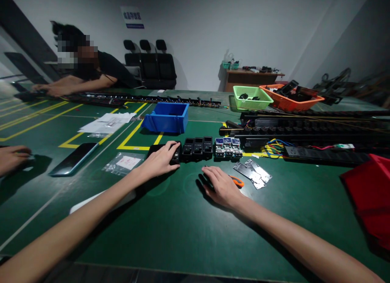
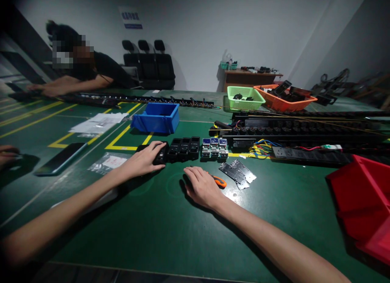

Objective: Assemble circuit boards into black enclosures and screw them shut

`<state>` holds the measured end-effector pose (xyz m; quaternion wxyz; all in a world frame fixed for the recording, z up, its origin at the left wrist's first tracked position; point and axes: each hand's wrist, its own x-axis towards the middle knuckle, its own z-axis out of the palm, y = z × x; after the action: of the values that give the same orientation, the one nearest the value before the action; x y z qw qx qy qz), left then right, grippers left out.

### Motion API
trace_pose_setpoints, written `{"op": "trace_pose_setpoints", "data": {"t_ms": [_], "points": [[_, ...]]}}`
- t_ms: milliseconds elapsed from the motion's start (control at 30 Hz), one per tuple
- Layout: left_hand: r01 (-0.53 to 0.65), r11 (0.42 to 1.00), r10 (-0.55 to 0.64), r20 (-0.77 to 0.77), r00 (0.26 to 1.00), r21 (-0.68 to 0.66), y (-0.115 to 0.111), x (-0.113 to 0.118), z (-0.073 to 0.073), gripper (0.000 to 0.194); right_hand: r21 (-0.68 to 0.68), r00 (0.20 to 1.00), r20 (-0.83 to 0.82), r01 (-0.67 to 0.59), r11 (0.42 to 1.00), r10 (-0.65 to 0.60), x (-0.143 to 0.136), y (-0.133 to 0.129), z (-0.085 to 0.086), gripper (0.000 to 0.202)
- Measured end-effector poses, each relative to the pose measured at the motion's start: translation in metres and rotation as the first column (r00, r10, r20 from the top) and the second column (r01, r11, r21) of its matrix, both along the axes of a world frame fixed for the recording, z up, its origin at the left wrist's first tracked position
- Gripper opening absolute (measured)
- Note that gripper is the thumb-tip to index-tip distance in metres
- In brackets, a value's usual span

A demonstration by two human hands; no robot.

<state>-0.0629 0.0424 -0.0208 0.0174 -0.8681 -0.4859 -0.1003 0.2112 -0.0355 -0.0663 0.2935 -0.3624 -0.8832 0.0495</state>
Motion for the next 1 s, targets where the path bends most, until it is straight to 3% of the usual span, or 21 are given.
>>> {"op": "trace_pose_setpoints", "data": {"t_ms": [300, 433, 667, 867, 1000], "points": [[-0.004, 1.0, 0.004, -0.006, 1.0, 0.009, 0.023, 0.015, -0.005, 0.082, 0.003, 1.0, 0.006, -0.01, 1.0, 0.01, 0.0, 0.003, -0.002, 0.05], [0.08, 0.996, -0.082, -0.063, 0.995, -0.029, 0.029, 0.027, 0.006, 0.092, 0.019, 1.0, 0.008, -0.028, 0.999, 0.028, 0.001, 0.002, -0.002, 0.048], [0.202, 0.965, -0.211, -0.037, 0.977, -0.166, 0.05, 0.079, 0.026, 0.101, 0.073, 0.996, 0.081, -0.034, 0.997, 0.028, 0.003, 0.003, -0.005, 0.032], [0.201, 0.938, -0.228, -0.065, 0.972, -0.284, 0.076, 0.098, 0.016, 0.113, 0.107, 0.987, 0.123, 0.092, 0.99, -0.105, 0.004, 0.002, -0.004, 0.022], [0.235, 0.937, -0.248, -0.017, 0.969, -0.258, 0.081, 0.096, 0.008, 0.11, 0.117, 0.96, 0.17, 0.206, 0.971, -0.224, 0.005, 0.002, -0.003, 0.022]]}}
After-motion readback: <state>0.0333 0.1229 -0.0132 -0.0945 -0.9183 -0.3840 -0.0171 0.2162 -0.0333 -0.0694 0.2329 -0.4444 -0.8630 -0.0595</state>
